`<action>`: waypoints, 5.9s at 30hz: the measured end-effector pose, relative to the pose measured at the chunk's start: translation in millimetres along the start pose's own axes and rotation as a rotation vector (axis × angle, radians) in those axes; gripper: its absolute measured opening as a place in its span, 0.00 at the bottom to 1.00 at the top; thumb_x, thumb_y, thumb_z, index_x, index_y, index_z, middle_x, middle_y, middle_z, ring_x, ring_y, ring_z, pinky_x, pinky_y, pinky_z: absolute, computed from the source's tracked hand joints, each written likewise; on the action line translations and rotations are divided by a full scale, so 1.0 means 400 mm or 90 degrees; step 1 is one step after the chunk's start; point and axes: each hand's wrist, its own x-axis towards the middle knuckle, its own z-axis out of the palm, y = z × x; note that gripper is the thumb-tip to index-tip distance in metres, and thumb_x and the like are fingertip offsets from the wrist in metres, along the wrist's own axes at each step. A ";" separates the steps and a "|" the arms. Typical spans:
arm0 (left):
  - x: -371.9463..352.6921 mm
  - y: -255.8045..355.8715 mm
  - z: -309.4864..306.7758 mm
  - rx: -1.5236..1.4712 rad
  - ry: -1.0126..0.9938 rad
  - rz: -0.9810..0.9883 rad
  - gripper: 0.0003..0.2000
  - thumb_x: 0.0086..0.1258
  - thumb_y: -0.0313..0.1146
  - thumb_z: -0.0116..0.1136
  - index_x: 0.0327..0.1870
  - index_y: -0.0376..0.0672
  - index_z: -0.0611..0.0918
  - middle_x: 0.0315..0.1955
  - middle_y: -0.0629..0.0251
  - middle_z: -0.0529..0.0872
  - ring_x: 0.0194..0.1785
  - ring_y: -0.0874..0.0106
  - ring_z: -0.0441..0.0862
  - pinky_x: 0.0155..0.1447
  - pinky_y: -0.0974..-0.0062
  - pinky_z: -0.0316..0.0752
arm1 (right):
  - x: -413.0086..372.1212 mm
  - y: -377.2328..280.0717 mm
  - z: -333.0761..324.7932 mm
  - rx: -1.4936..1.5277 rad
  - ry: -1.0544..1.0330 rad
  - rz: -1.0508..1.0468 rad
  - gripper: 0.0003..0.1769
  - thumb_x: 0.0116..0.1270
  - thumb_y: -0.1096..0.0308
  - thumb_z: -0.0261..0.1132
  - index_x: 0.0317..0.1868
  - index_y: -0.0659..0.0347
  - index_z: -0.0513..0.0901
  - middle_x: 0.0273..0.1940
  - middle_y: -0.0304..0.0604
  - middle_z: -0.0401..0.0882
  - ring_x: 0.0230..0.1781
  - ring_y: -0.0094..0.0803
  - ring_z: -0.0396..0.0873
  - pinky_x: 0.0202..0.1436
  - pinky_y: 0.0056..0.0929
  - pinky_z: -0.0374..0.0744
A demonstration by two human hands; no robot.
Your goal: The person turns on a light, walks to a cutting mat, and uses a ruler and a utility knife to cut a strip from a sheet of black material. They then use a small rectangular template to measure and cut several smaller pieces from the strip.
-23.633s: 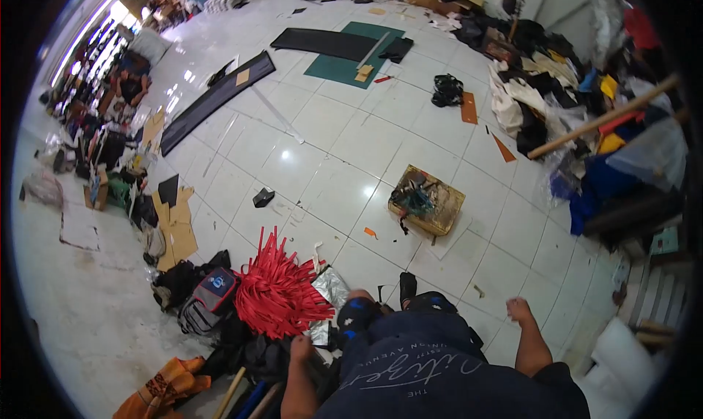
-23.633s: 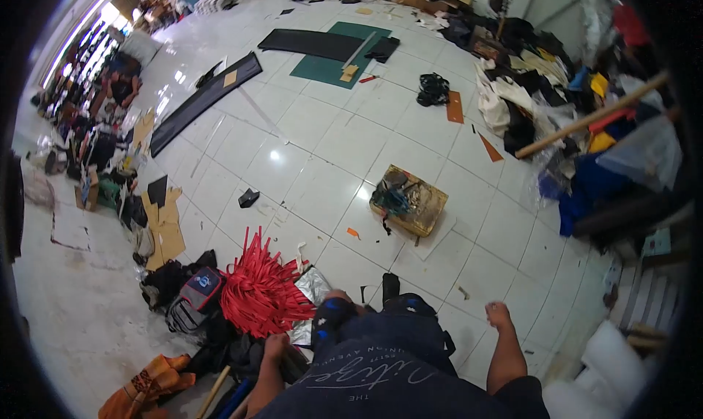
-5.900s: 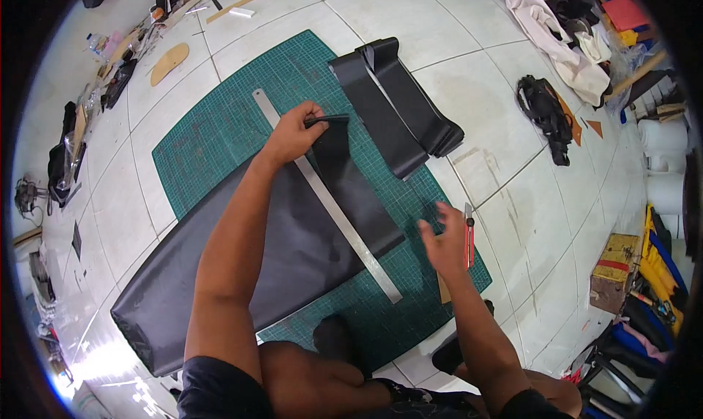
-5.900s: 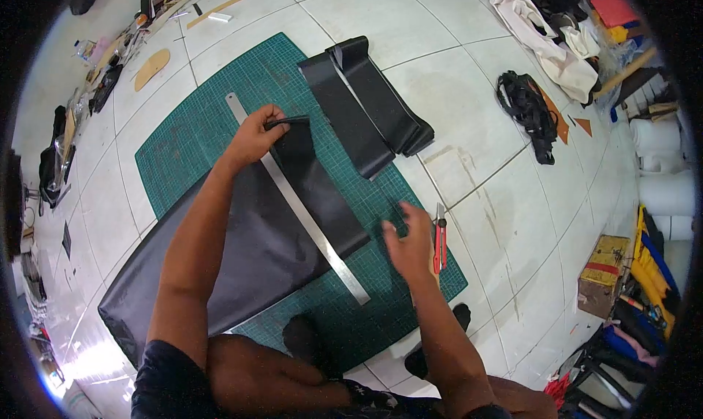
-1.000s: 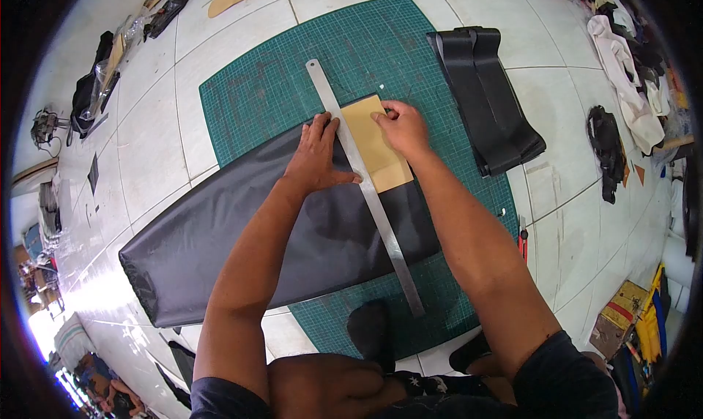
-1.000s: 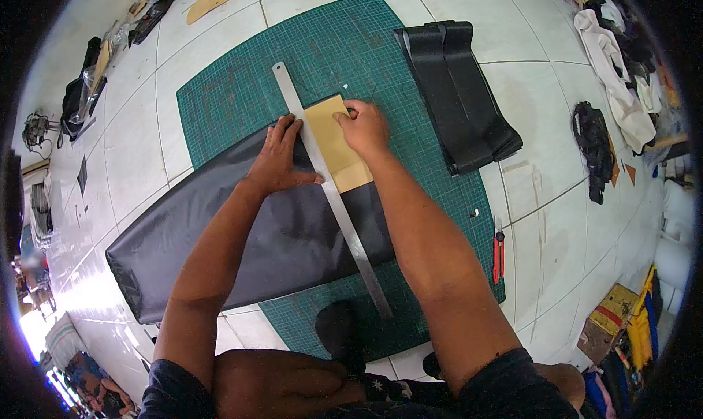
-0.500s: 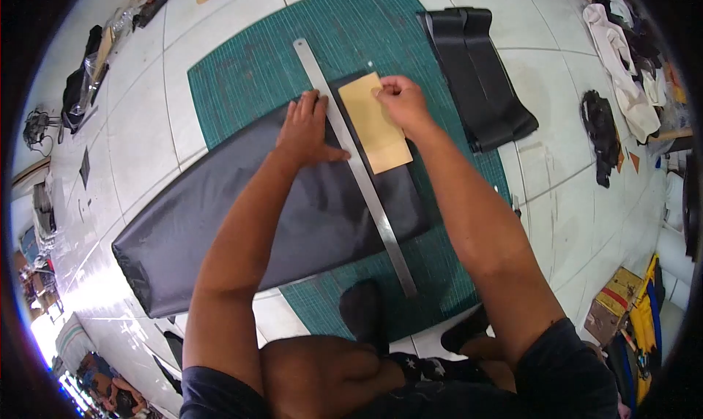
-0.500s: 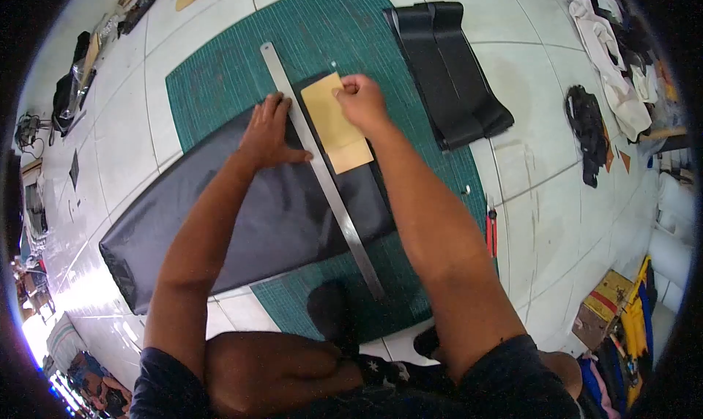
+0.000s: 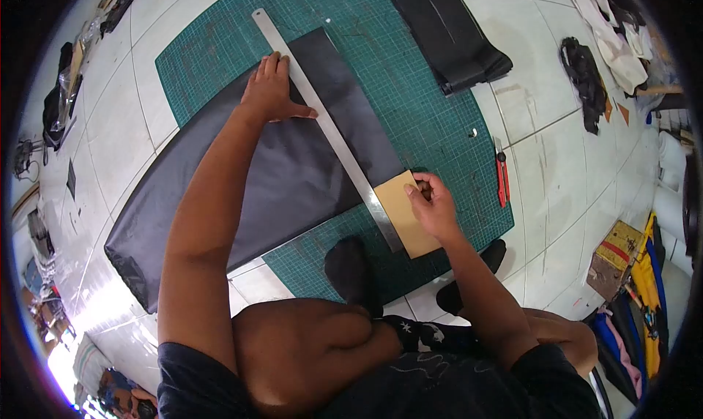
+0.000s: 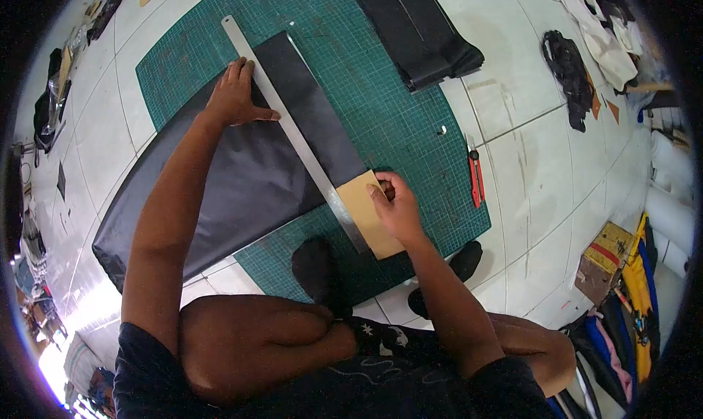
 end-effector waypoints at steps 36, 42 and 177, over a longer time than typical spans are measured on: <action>0.003 -0.025 0.024 -0.122 0.018 0.029 0.70 0.39 0.64 0.84 0.80 0.30 0.57 0.79 0.43 0.55 0.84 0.47 0.52 0.86 0.55 0.54 | -0.003 0.072 0.027 -0.136 0.070 -0.161 0.32 0.77 0.42 0.64 0.70 0.55 0.80 0.37 0.45 0.86 0.29 0.31 0.81 0.38 0.34 0.80; -0.006 -0.011 0.008 -0.086 0.002 0.021 0.70 0.41 0.62 0.85 0.80 0.28 0.55 0.80 0.43 0.53 0.84 0.46 0.51 0.86 0.56 0.54 | -0.002 0.080 0.025 -0.196 0.066 -0.109 0.31 0.76 0.43 0.65 0.69 0.55 0.81 0.52 0.49 0.89 0.40 0.34 0.85 0.48 0.36 0.82; 0.005 0.018 -0.005 -0.029 -0.056 -0.061 0.78 0.34 0.68 0.84 0.83 0.33 0.48 0.84 0.49 0.48 0.87 0.52 0.46 0.84 0.53 0.56 | 0.396 -0.498 0.238 -0.476 -0.226 -0.070 0.23 0.82 0.58 0.50 0.62 0.71 0.71 0.44 0.64 0.84 0.43 0.59 0.85 0.48 0.56 0.80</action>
